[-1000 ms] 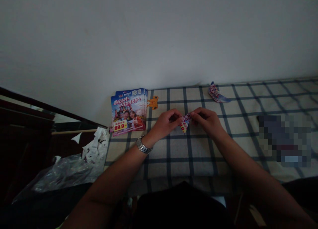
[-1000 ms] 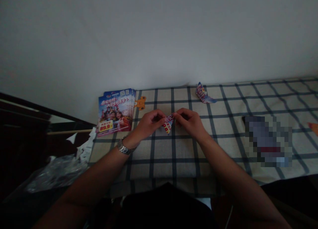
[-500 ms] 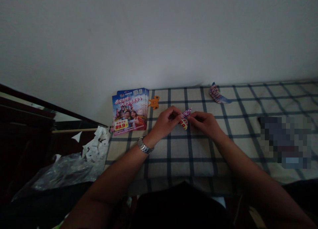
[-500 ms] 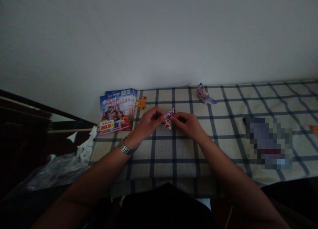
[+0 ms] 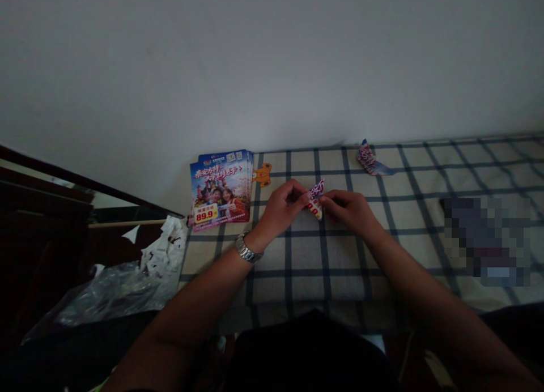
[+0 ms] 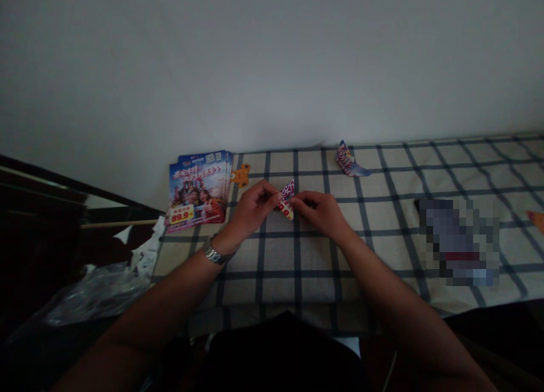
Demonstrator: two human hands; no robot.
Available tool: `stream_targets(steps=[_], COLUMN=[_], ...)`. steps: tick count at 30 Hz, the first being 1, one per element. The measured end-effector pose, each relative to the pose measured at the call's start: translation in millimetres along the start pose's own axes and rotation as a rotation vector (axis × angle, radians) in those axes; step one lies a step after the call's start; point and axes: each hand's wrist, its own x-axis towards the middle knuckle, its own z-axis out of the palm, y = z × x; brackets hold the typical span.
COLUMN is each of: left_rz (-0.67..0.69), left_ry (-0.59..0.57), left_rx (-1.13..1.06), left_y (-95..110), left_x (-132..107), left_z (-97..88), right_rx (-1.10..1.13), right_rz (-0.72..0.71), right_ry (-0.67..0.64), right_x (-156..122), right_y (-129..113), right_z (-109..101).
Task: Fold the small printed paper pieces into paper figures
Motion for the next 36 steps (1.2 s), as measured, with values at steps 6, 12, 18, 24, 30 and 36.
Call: stream_targets(steps=[6, 12, 18, 24, 30, 36], left_rz=[0.022, -0.023, -0.035, -0.027, -0.024, -0.01], left_ry=[-0.026, -0.143, -0.065, -0.007, -0.011, 0.021], left_rx=[0.01, 0.004, -0.007, -0.038, -0.048, -0.067], left_y=[-4.0, -7.8, -3.2, -4.2, -7.7, -7.7], left_x=[1.0, 4.7, 3.9, 4.4, 4.5, 5.6], left_z=[-1.2, -7.6, -5.8, -5.5, -4.6, -7.6], right_rx=[-0.07, -0.182, -0.071, -0.061, -0.147, -0.03], right_rz=[-0.049, -0.092, -0.04, -0.009, -0.051, 0.001], right_ry=[0.002, 0.015, 0.002, -0.063, -0.034, -0.066], right_x=[-1.0, -0.2, 0.2, -1.6, -1.7, -2.1], right_y=[-0.7, 3.8, 0.8, 1.9, -2.0, -2.4], right_z=[-1.0, -3.3, -2.2, -2.7, -4.4, -2.1])
